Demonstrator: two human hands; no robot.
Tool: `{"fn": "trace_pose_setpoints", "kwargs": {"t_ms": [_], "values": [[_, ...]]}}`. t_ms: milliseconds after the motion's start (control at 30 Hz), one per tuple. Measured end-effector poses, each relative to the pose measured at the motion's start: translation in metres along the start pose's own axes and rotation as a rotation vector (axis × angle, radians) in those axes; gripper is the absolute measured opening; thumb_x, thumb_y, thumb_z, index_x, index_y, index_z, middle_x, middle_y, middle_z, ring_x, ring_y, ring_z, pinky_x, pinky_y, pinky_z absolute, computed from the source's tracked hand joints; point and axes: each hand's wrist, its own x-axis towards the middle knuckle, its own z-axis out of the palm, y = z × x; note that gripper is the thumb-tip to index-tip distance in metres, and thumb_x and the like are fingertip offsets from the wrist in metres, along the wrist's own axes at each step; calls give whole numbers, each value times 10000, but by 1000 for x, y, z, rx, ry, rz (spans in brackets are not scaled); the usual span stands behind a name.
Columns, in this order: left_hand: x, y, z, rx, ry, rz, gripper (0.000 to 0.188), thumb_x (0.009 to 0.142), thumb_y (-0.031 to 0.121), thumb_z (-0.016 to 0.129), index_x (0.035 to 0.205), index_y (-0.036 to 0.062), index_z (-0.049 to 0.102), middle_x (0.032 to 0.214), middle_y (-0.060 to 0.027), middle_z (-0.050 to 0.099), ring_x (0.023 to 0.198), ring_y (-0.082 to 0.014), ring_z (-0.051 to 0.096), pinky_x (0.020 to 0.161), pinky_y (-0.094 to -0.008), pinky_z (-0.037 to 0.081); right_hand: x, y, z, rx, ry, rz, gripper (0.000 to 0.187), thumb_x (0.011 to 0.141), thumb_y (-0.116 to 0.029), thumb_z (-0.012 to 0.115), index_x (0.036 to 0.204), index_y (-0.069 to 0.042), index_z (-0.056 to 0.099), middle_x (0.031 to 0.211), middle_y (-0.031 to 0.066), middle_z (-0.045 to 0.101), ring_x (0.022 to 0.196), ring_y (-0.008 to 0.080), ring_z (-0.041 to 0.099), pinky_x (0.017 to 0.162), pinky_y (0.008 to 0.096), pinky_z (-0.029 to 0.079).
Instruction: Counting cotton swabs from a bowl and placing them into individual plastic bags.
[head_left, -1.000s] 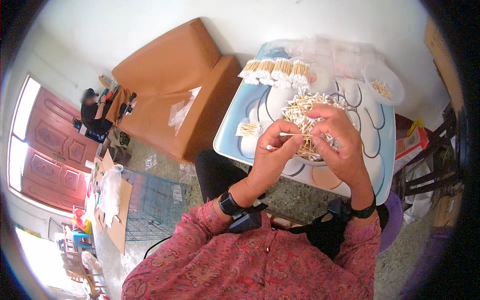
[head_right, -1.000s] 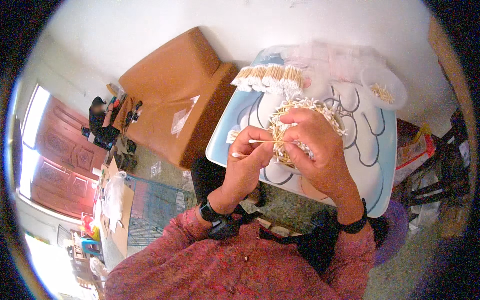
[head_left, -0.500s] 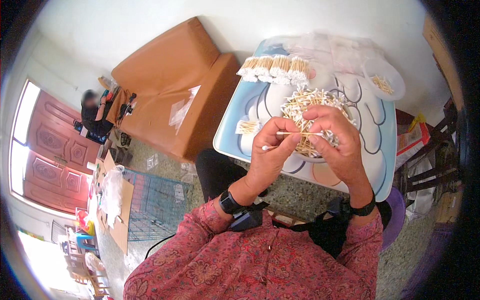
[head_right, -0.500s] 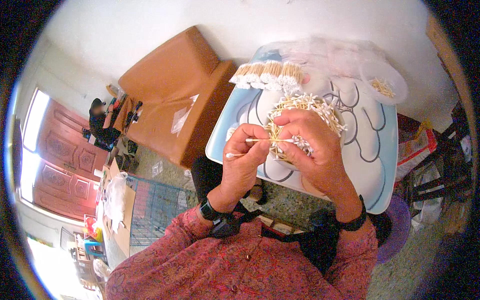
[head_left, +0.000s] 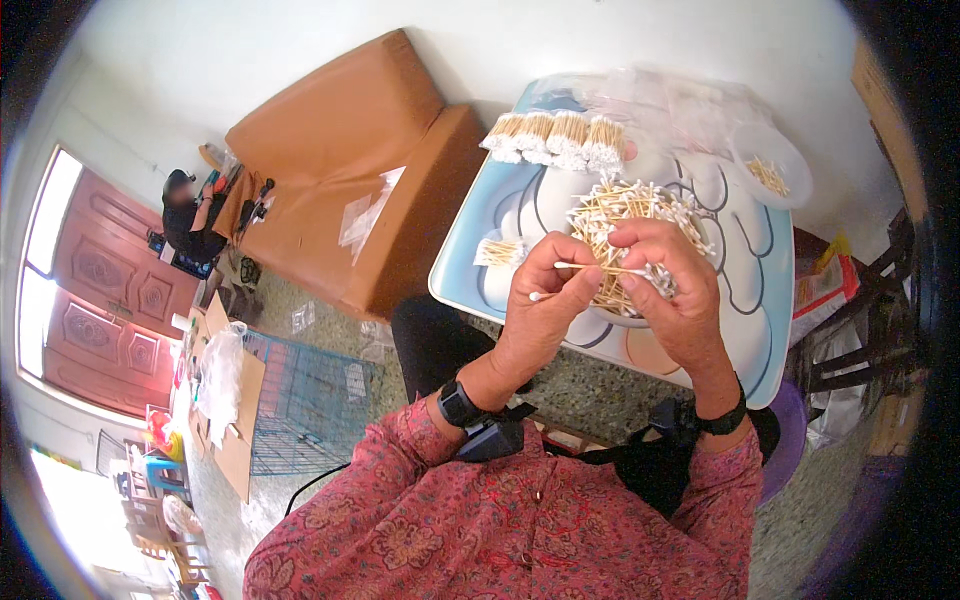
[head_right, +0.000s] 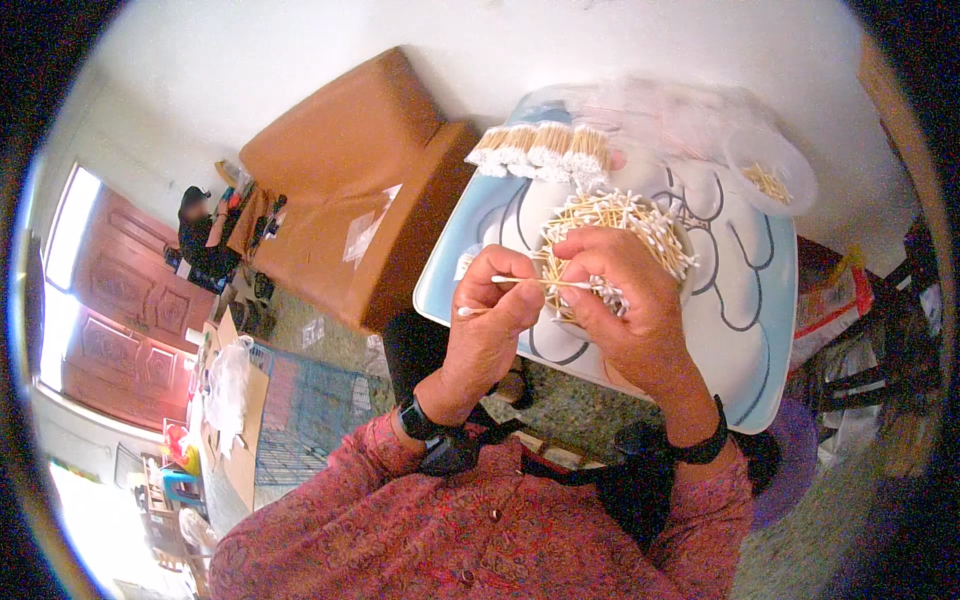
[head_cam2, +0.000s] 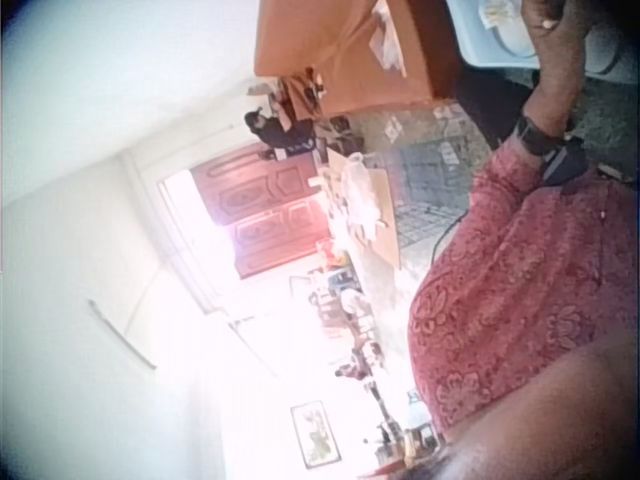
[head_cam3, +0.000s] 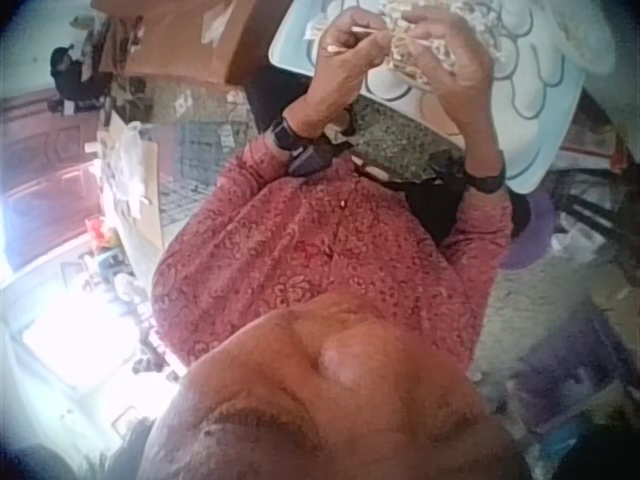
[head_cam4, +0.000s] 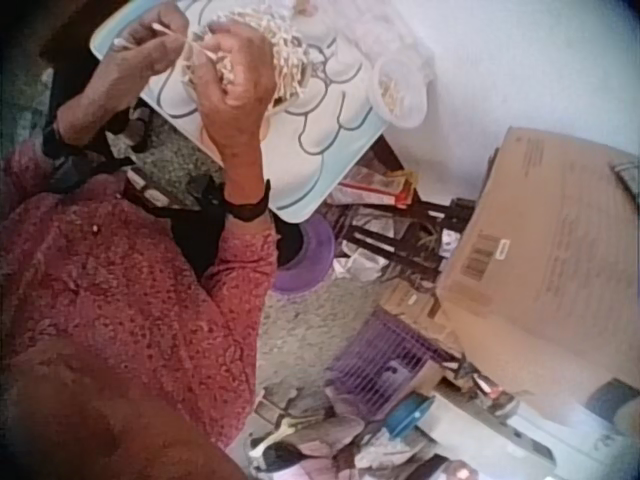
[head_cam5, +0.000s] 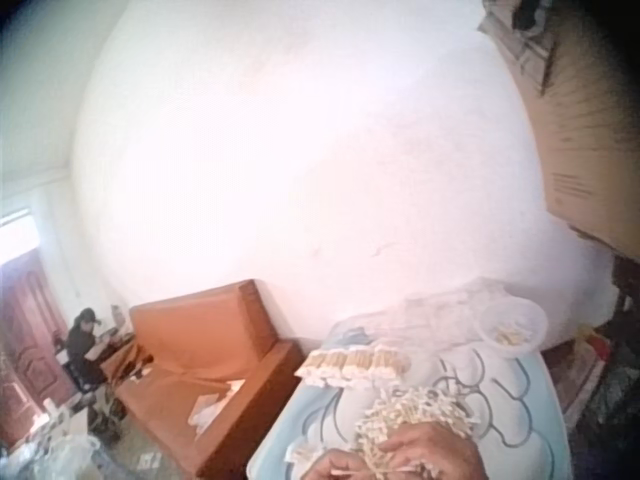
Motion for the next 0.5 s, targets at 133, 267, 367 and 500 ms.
{"fn": "trace_pose_setpoints", "kwargs": {"t_ms": [133,267,367,500], "values": [[0,-2,-2,-7,-10,32,91,873,44,557,909,68,478,801,52,486,695,-4,440,588,-159,356,0,1,0,4,-38,12,100,769,-12,597,844,-33,534,997,113,594,994,239,562,880,336,415],[0,-4,-2,-14,-12,18,96,870,28,553,926,63,483,837,42,502,748,-15,471,644,-162,385,-1,2,2,39,9,27,104,748,-22,615,839,-34,567,982,110,609,963,246,570,861,348,425],[1,-5,-2,-9,-16,25,96,870,23,547,932,61,485,837,38,508,754,-17,476,653,-163,390,-2,4,3,71,21,43,99,757,-23,607,848,-31,566,974,110,612,965,240,572,866,347,424],[0,-7,2,-42,-26,-9,89,873,19,539,928,65,486,816,42,512,737,-12,469,634,-161,378,-4,6,5,170,72,107,98,774,-23,589,869,-30,565,967,90,619,935,194,569,841,319,430]]}}
